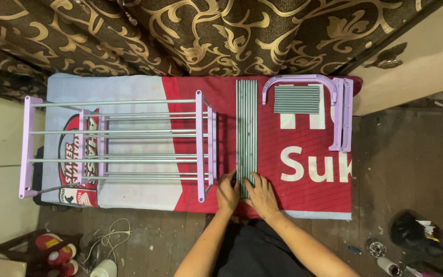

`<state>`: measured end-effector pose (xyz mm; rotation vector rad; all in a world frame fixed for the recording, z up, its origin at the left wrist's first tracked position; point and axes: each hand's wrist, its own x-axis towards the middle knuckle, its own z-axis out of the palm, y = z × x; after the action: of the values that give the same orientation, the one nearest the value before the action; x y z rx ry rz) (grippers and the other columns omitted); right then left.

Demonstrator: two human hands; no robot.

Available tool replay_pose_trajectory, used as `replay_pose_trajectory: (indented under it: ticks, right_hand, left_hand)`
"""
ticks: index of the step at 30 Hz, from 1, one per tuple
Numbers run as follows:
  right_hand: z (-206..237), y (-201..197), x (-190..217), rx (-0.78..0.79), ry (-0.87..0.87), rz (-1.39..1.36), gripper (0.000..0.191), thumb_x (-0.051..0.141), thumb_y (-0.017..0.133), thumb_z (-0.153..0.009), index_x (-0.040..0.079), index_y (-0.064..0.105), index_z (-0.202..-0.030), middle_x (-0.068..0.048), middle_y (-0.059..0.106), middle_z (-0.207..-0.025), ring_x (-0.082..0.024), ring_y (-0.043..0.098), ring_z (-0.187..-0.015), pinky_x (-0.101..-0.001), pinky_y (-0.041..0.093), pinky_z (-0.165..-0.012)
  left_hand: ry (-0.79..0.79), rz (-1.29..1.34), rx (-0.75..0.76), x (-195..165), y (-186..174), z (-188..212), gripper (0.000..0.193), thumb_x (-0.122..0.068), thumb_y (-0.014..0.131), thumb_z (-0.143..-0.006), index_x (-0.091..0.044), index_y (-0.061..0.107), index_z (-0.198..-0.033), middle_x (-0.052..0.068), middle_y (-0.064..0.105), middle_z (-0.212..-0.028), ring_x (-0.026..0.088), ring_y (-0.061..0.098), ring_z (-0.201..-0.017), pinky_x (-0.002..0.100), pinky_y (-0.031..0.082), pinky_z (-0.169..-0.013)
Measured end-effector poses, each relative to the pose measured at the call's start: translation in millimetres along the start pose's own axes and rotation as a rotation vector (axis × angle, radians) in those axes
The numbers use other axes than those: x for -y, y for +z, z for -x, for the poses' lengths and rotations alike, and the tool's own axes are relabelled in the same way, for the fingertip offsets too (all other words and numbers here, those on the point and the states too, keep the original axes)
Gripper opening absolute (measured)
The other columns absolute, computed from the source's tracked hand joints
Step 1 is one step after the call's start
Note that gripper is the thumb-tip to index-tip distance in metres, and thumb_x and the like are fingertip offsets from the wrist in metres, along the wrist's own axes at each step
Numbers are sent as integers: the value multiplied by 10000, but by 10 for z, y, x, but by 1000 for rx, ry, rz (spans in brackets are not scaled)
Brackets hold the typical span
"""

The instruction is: The person works on a folding metal clothes-drying rack laid on a bed, pulling metal tubes out of the purple plastic frame and reinserting them into the frame joints, pressing tubes into place by hand and repositioning the rack on the bed while working along its length.

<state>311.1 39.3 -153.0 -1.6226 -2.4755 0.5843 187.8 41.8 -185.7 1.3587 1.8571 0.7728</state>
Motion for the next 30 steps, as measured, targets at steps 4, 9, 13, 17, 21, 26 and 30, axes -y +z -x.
replay_pose_trajectory:
  ticks: [4,9,13,17,21,26,30]
  right_hand:
    - [-16,-48,-2,0,-5,-8,850,297,913,-648,128,523,-1384,-184,413,-1434,-382,432,-1285,-481,447,-1013]
    - [-27,-97,-8,3,-24,-15,854,312,911,-651,124,526,-1390,-186,415,-1436,-380,439,-1291,-471,450,-1028]
    - [-14,-140,0,0,-15,-91,859,300,910,-634,109,530,-1380,-181,415,-1430,-384,437,-1304,-478,443,-1055]
    - [5,-185,-42,-97,95,-369,803,246,896,-667,59,527,-1355,-194,433,-1398,-401,464,-1284,-475,446,-1043]
    - [-97,-177,-96,-334,243,-453,570,133,772,-877,28,537,-1385,-188,548,-1295,-381,566,-1201,-445,492,-988]
    - [-293,-203,-163,-298,338,-595,558,36,726,-869,29,554,-1400,-149,630,-1076,-284,681,-944,-390,557,-823]
    - [-335,-224,-198,-269,302,-611,611,-50,726,-805,44,588,-1393,-146,631,-1044,-263,683,-867,-366,571,-789]
  left_hand:
    - [36,-23,-17,-21,-20,-3,510,1,741,-795,-95,664,-1290,180,684,-1127,381,669,-1044,435,542,-891]
    - [-1,-53,20,-54,-37,-10,520,-16,743,-791,-118,665,-1295,164,679,-1099,362,675,-1018,438,547,-864]
    - [-7,-85,41,-57,-49,-17,512,-17,745,-790,-109,666,-1287,176,673,-1118,374,664,-1034,446,541,-875]
    - [33,-100,4,-54,-37,-48,420,-45,720,-837,-74,664,-1252,182,678,-1136,377,671,-1045,448,546,-892]
    - [76,-124,-33,-102,17,-75,497,-55,689,-862,-42,580,-1347,208,663,-1184,417,663,-1042,470,546,-853]
    - [25,-152,54,-211,63,-162,676,-87,732,-817,-59,467,-1439,247,585,-1162,428,667,-953,477,568,-770]
    - [81,-132,39,-230,50,-178,699,-42,759,-793,-70,480,-1433,240,585,-1167,448,652,-984,498,565,-766]
